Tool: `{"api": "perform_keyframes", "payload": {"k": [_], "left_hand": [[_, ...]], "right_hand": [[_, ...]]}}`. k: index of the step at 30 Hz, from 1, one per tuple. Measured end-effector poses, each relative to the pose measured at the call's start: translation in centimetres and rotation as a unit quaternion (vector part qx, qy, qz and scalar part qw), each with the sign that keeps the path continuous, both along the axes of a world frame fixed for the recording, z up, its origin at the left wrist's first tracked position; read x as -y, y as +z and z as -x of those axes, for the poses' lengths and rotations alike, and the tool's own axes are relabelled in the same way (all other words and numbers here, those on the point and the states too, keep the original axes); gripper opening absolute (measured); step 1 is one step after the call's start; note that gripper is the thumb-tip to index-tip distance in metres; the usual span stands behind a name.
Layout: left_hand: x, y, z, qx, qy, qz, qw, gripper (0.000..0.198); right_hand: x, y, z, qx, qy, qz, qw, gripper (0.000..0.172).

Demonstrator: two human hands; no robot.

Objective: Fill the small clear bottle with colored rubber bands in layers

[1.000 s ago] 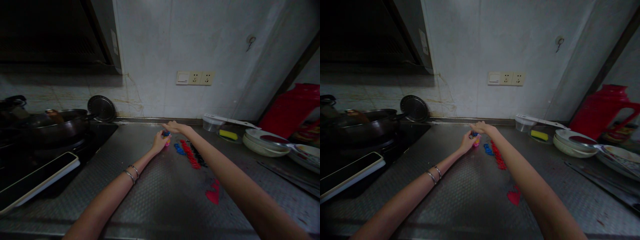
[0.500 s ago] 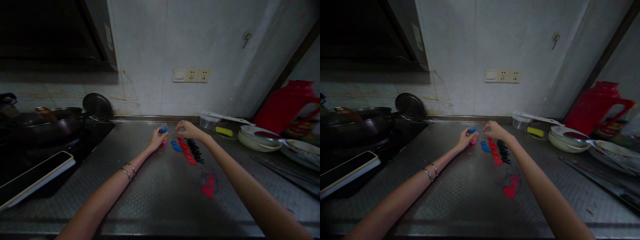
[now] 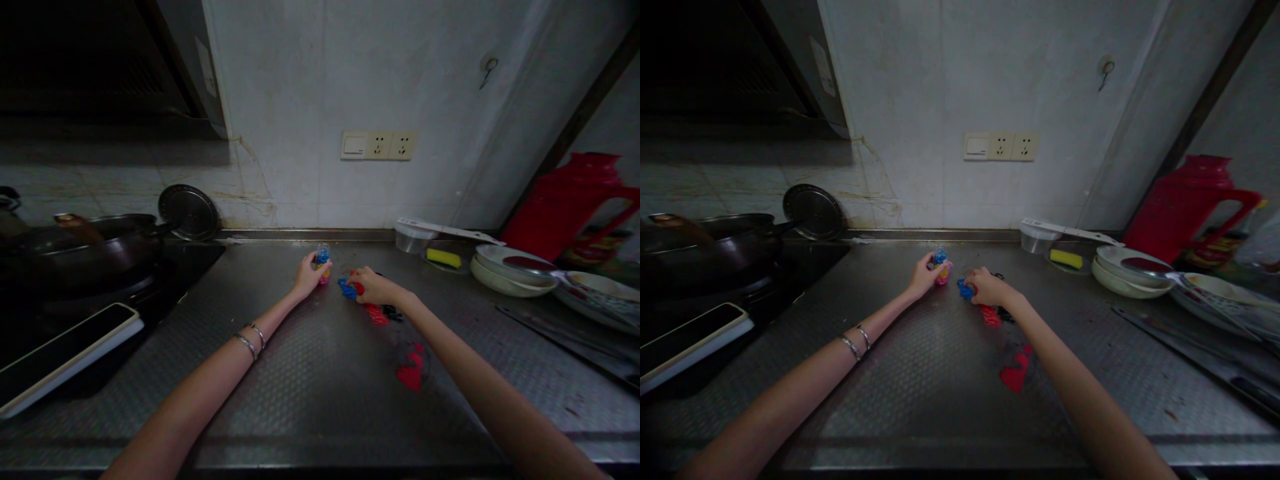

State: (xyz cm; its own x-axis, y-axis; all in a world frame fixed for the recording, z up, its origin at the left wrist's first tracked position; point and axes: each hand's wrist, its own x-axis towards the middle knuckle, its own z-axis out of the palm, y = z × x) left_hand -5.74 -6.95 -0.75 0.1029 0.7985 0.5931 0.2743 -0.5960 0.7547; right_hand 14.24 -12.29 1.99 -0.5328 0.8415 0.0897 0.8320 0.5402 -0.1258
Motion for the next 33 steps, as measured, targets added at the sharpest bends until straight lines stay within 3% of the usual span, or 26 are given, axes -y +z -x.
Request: {"api": "perform_keyframes", "payload": {"k": [12, 25, 29, 33], "left_hand": [[-0.3, -0.3, 0.0, 0.003, 0.005, 0.0, 1.0, 0.027], [-0.1, -0.3, 0.0, 0.023, 0.002, 0.02, 1.0, 0.029], [0.0, -0.1, 0.0, 0.028, 0.004, 0.028, 0.999, 0.029], [0.0, -0.2, 0.0, 0.016, 0.003, 0.02, 1.0, 0.028]], "right_hand": [[-2.7, -0.4, 0.4, 0.02, -0.02, 0.042, 0.999, 0.025], [-2.4, -0.2, 0.5, -0.024, -0.023, 0.035, 0.999, 0.02], [-2.3, 0.9, 0.5, -0.071, -0.018, 0.038, 0.997, 0.02], [-2.4, 3.2, 0.7, -0.128, -0.006, 0.04, 0.991, 0.018]]}}
